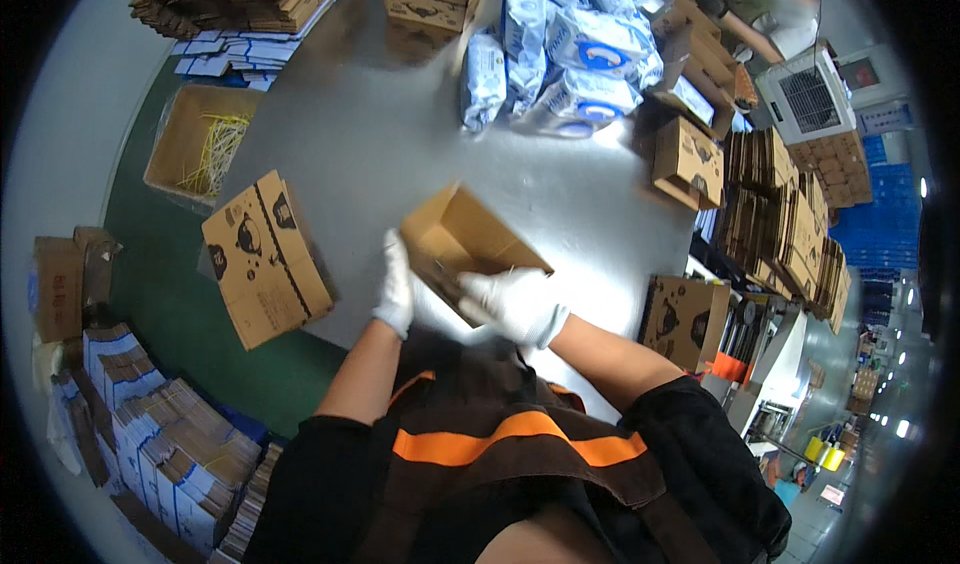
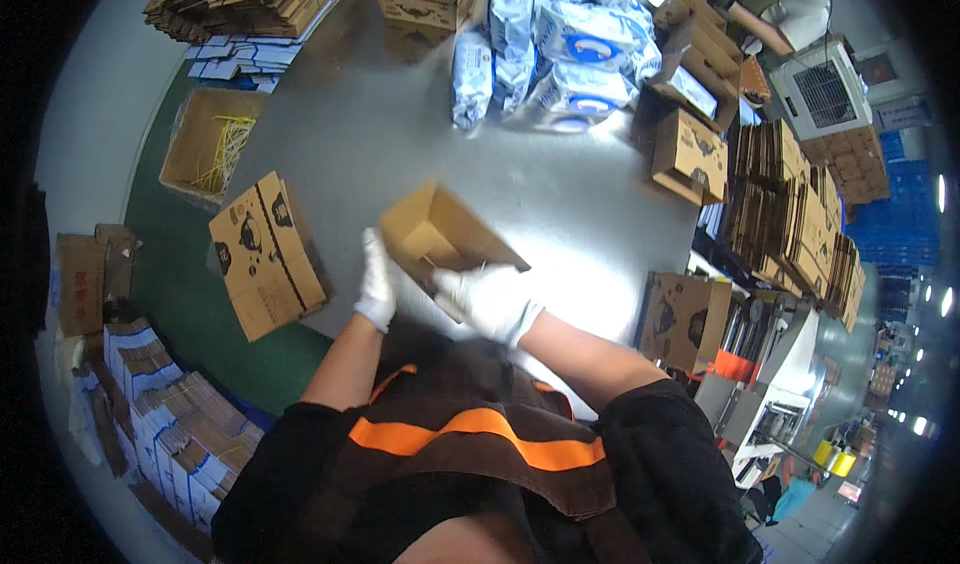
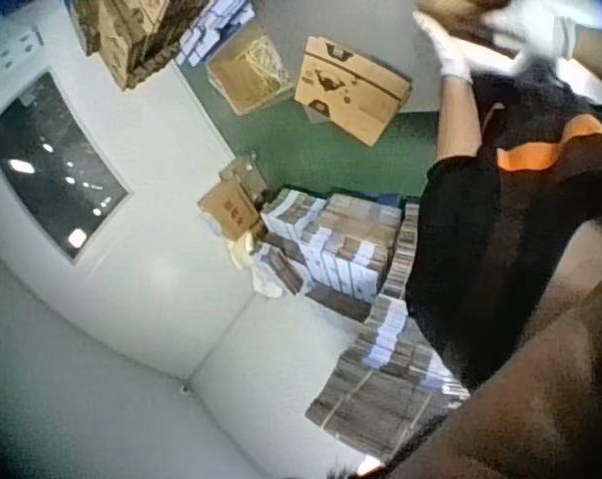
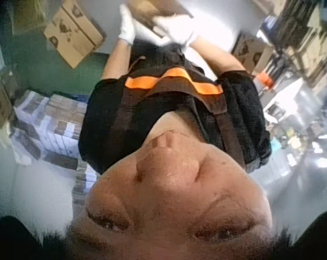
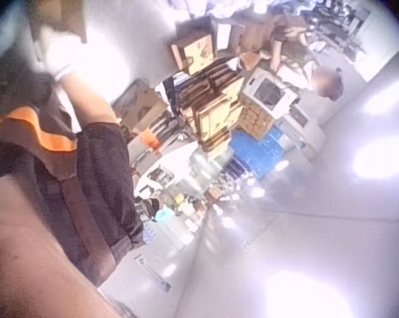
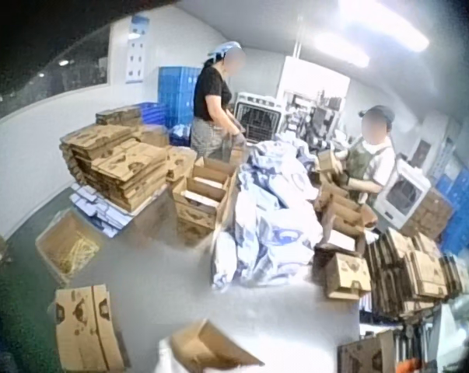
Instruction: The person places white packaged items into small cardboard boxes on a conveyor line, folds the flaps, and moves the boxes along the line. The person repeats this process for multiple boxes while other workers are visible in the background.
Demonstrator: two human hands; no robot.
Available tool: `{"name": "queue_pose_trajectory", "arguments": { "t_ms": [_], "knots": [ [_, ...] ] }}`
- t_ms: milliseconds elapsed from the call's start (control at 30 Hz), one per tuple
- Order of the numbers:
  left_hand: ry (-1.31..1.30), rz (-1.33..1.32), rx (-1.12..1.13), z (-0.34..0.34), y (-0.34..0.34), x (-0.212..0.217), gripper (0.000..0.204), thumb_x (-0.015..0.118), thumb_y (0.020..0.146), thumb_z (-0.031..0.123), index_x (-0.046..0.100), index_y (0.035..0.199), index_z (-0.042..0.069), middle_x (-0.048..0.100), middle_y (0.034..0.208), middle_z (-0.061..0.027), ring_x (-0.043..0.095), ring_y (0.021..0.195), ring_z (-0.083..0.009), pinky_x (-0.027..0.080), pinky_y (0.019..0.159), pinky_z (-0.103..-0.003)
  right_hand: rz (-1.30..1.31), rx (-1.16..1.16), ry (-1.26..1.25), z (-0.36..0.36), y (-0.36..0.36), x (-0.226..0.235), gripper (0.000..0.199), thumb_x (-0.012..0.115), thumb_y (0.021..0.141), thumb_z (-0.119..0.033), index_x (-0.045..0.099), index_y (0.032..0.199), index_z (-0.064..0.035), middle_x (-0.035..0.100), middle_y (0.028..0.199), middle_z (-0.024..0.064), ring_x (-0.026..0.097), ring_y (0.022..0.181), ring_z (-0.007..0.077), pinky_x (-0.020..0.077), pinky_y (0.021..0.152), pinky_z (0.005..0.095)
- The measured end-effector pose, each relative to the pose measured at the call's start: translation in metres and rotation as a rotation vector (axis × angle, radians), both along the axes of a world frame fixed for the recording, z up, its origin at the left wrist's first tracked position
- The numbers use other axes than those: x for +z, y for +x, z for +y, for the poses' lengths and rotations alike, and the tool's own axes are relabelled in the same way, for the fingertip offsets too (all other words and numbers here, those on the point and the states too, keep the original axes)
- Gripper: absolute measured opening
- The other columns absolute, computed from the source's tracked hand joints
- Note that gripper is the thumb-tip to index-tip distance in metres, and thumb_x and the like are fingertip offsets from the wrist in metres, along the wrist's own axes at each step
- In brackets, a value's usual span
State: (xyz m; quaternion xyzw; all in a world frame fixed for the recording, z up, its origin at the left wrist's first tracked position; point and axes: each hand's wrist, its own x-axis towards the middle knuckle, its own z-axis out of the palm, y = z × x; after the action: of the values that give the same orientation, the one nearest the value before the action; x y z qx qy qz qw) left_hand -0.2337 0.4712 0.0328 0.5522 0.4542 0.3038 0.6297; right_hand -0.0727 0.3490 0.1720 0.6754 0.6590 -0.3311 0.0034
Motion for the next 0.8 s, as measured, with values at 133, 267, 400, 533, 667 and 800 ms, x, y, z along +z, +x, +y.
{"name": "queue_pose_trajectory", "arguments": {
  "t_ms": [133,267,400,533,667,800],
  "knots": [
    [0.091,0.248,-0.356,0.051,0.006,0.057,0.049,0.055,0.106,0.035,0.056,0.146,0.008,0.056,0.15,-0.012,0.049,0.141,-0.0236,0.035,0.119,-0.036,0.064,0.231,-0.08,0.01,-0.016,-0.047,0.04,0.061,0.091,-0.026,0.061,0.128,-0.0106,0.072,0.088,0.018,0.072,0.085,0.0373,0.0583,0.078,0.0473],
    [0.092,0.248,-0.317,0.042,0.008,0.04,0.033,0.061,0.102,0.019,0.067,0.134,0.009,0.072,0.125,-0.0148,0.068,0.116,-0.0226,0.052,0.101,-0.032,0.295,-0.408,-0.096,0.168,0.071,0.042,0.078,0.074,0.082,-0.058,0.058,0.135,-0.0033,0.068,0.121,0.0253,0.064,0.118,0.0368,0.0501,0.101,0.0462],
    [0.153,0.281,-0.39,0.039,0.023,0.045,0.033,0.06,0.103,0.017,0.065,0.135,0.008,0.071,0.122,-0.0101,0.067,0.101,-0.0154,0.052,0.094,-0.028,-0.562,-0.789,0.207,0.271,0.194,-0.095,0.107,0.082,0.076,-0.058,0.033,0.151,0.0003,0.052,0.145,0.0193,0.055,0.131,0.036,0.0457,0.107,0.0437],
    [-0.015,0.283,-0.36,0.036,0.022,0.045,0.034,0.06,0.104,0.015,0.064,0.136,0.008,0.07,0.122,-0.0069,0.064,0.097,-0.011,0.053,0.09,-0.027,-0.442,-0.69,0.412,0.252,0.16,-0.118,0.087,0.078,0.08,-0.027,0.035,0.148,0.0045,0.058,0.127,0.0226,0.059,0.114,0.0381,0.049,0.1,0.0455],
    [0.049,0.275,-0.351,0.031,0.022,0.041,0.038,0.057,0.105,0.024,0.062,0.137,0.005,0.066,0.135,-0.0149,0.064,0.121,-0.0224,0.047,0.105,-0.032,-0.239,-0.376,0.417,0.115,0.112,-0.112,0.082,0.088,0.068,-0.03,0.056,0.142,-0.0138,0.058,0.128,0.0249,0.057,0.115,0.0422,0.0487,0.1,0.0477],
    [0.1,0.256,-0.431,0.009,0.032,0.031,0.04,0.058,0.104,0.027,0.063,0.136,0.004,0.065,0.138,-0.0161,0.061,0.129,-0.0279,0.045,0.11,-0.034,-0.231,-0.212,0.612,-0.014,0.103,-0.097,0.069,0.089,0.068,-0.038,0.065,0.125,-0.0059,0.066,0.121,0.0246,0.065,0.111,0.0418,0.0526,0.098,0.0433]
  ]
}}
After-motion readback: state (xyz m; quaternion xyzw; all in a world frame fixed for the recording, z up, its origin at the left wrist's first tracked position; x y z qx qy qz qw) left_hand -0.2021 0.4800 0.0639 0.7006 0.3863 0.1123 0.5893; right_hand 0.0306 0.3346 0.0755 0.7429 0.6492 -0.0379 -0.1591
